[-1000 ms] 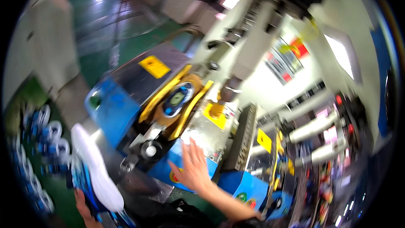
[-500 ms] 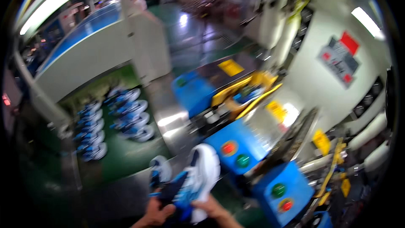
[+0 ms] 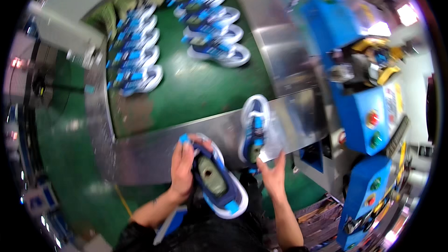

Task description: The person picks up shoes from a conveyor belt, places them into a shoe-lasting machine, and then puts them into a cooling or setting machine.

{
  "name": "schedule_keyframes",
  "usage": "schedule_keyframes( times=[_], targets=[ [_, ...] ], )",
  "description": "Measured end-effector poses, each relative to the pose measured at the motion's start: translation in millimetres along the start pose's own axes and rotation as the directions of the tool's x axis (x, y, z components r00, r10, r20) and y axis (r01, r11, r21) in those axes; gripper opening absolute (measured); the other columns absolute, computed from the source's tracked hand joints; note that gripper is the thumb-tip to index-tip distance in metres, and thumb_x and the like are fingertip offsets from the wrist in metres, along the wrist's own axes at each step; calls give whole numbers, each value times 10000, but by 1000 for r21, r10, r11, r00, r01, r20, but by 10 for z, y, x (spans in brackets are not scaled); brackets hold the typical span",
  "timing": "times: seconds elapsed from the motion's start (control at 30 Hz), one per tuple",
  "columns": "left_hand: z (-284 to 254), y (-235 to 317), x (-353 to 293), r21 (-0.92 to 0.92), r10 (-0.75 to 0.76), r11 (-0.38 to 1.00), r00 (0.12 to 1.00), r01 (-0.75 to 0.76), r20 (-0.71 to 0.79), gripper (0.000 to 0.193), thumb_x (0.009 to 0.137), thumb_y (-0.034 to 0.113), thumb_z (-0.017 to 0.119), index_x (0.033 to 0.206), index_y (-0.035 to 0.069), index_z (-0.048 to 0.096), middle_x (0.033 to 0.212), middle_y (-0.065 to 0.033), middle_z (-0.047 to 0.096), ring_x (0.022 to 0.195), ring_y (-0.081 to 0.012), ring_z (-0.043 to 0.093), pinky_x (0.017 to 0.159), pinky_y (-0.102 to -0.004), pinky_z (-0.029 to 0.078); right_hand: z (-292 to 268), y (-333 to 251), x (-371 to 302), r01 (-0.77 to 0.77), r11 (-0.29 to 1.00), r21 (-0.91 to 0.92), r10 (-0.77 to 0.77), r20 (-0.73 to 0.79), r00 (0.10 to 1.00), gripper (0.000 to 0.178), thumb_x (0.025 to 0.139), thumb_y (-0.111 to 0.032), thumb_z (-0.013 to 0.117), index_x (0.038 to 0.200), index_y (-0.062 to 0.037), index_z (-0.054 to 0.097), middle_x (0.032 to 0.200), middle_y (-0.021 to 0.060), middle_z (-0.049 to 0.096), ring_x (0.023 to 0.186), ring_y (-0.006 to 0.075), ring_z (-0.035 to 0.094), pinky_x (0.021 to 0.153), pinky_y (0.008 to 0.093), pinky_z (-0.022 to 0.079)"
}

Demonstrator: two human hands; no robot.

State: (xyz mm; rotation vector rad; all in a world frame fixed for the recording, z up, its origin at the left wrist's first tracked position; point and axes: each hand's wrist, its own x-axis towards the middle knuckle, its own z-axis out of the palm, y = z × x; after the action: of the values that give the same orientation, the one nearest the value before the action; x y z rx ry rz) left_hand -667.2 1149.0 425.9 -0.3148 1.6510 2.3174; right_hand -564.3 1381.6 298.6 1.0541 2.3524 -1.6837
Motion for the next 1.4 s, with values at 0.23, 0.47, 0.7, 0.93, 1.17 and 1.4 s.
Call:
schedule_keyframes(
  times=[0.23, 0.47, 0.7, 0.93, 1.17, 1.4],
  targets=[
    [-622, 302, 569, 87, 106, 988, 973, -126, 206, 331, 1058, 288, 362, 1117, -4, 507, 982, -116, 617, 960, -210, 570, 948, -373, 429, 869, -425, 638, -53, 985, -164, 29, -148, 989, 608, 735, -252, 777, 1194, 40, 506, 946, 221, 688, 828, 320, 677, 742, 408, 524],
    [-206, 339, 727, 22, -26, 1000, 832, 17, 554, 394, 1051, 408, 363, 1102, 48, 513, 850, -56, 540, 843, -165, 494, 862, -328, 398, 180, -896, -1199, 34, 695, 718, 87, -132, 987, 481, 820, -223, 781, 1231, -35, 616, 1061, 26, 646, 931, 137, 594, 856, 304, 490],
    [1038, 76, -1267, 80, 8, 955, -294, 287, 956, 560, 949, 630, 411, 962, 71, 432, 650, -35, 512, 773, -201, 504, 1013, -404, 299, 219, -693, -4188, 373, 848, 377, 138, -836, 531, 595, 832, -310, 774, 1270, -2, 515, 1208, 95, 524, 1078, 178, 495, 968, 327, 413],
    [-9, -88, -3649, 662, -93, 722, -921, 200, 379, 215, 752, 160, 677, 825, 80, 492, 688, -105, 605, 777, -216, 557, 820, -365, 417, 2503, -927, -6774, 510, 658, 554, 743, -591, -315, 698, 765, -123, 789, 1390, -25, 495, 1263, 66, 588, 1115, 156, 551, 1011, 325, 419],
    [-566, -1163, -5624, 101, -92, 990, -994, -98, -60, 158, 793, 76, 654, 910, -14, 598, 853, -77, 628, 815, -139, 582, 744, -288, 478, 3156, 194, -7442, 58, 543, 838, 428, -217, -877, 750, 829, -77, 649, 1461, 75, 274, 1424, 229, 442, 1293, 326, 438, 1110, 366, 297],
    [-567, -685, -4889, -260, 179, 960, -946, 108, 269, 404, 812, 84, 652, 1201, 7, 572, 1233, -173, 590, 1212, -347, 519, 1023, -455, 361, 2335, 34, -6630, -217, 834, 507, -107, -237, -966, 304, 939, -15, 505, 1238, 39, 515, 1234, 174, 556, 1128, 274, 536, 1003, 377, 412]
  ],
)
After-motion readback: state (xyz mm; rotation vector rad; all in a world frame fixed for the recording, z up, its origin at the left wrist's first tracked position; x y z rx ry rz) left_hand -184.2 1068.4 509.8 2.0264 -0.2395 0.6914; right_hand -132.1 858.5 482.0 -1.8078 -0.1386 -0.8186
